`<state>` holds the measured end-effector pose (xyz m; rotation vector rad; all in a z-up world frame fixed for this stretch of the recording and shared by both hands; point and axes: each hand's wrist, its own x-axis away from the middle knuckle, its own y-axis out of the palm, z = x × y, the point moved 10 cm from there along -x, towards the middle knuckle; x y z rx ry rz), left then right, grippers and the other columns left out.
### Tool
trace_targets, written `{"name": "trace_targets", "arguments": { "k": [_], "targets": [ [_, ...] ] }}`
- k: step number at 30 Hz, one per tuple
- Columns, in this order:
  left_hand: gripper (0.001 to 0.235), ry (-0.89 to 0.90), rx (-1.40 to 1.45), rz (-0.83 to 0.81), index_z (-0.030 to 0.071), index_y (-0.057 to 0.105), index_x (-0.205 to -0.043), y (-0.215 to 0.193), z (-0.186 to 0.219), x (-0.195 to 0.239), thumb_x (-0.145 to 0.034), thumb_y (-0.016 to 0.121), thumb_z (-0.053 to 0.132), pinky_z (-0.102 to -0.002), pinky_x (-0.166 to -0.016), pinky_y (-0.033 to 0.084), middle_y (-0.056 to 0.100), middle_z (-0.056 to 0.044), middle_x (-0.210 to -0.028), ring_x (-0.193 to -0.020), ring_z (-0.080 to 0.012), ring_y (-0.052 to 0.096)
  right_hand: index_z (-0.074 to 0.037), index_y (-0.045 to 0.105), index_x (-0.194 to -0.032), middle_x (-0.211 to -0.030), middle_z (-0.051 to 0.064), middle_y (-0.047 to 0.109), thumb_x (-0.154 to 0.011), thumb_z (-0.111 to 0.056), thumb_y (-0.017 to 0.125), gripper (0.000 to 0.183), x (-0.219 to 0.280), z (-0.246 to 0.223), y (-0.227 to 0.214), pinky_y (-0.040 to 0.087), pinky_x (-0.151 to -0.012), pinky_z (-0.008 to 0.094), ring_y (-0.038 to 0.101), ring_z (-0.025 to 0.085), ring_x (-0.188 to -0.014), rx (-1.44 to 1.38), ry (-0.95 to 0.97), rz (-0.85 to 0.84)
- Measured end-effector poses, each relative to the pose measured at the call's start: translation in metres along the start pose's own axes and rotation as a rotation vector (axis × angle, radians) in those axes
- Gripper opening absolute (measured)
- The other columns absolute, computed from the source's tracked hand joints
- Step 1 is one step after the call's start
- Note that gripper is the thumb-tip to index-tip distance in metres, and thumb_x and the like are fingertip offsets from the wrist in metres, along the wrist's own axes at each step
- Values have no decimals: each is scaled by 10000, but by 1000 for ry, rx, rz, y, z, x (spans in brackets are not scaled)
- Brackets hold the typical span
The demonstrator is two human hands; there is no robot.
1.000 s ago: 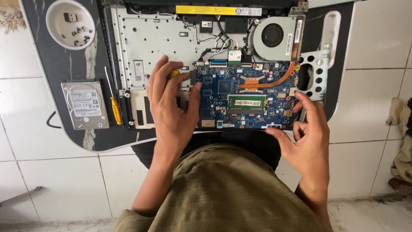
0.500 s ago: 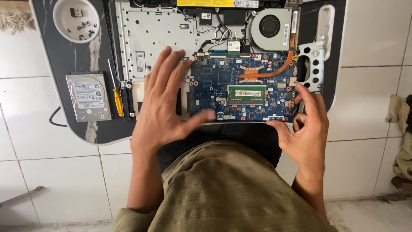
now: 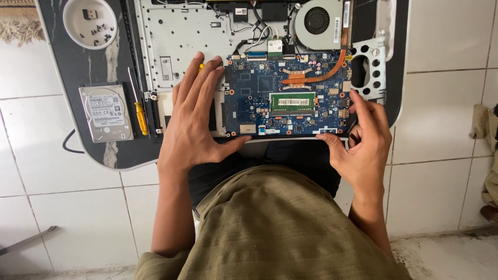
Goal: The person uses a screwdriver to remove screws from a disassembled laptop and detaches the cooling fan. They then use tweezers to disconnect a ribbon cable from the motherboard and continue unscrewing components.
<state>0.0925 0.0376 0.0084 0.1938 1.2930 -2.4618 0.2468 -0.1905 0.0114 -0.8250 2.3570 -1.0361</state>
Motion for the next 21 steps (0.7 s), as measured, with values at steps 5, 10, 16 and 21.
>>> {"name": "trace_targets", "arguments": {
  "k": [5, 10, 16, 21],
  "targets": [
    [1068, -1, -2, -2, 7, 265, -1613, -1, 2, -3, -913, 803, 608, -655, -1279, 352, 321, -159, -1690, -1618, -394, 213, 39, 540, -1495, -1137, 159, 513, -918, -330, 829, 744, 0, 0, 0, 273, -448, 264, 234, 118, -558, -18, -9, 13],
    [1095, 9, 4, 13, 44, 196, -1647, -1, 2, -1, -930, 811, 598, -646, -1324, 328, 291, -147, -1716, -1638, -405, 206, 26, 530, -1499, -1168, 147, 513, -904, -329, 831, 755, -1, -1, 0, 314, -406, 241, 266, 121, -538, 9, 6, -32],
    [1057, -30, 10, -23, 33, 264, -1619, -1, 2, -4, -904, 807, 591, -642, -1298, 321, 290, -141, -1703, -1625, -394, 201, 46, 580, -1475, -1182, 180, 574, -951, -388, 773, 708, -10, -15, -20, 458, -442, 293, 431, 143, -562, 202, -50, -38],
    [1049, -50, 1, -47, 20, 245, -1620, 0, 1, -5, -927, 724, 645, -649, -1282, 313, 282, -150, -1703, -1623, -396, 187, -16, 769, -1285, -1094, 162, 629, -1055, -208, 752, 300, -33, -51, -17, 426, -548, 298, 524, 170, -642, 173, -257, 2]
  ]
}}
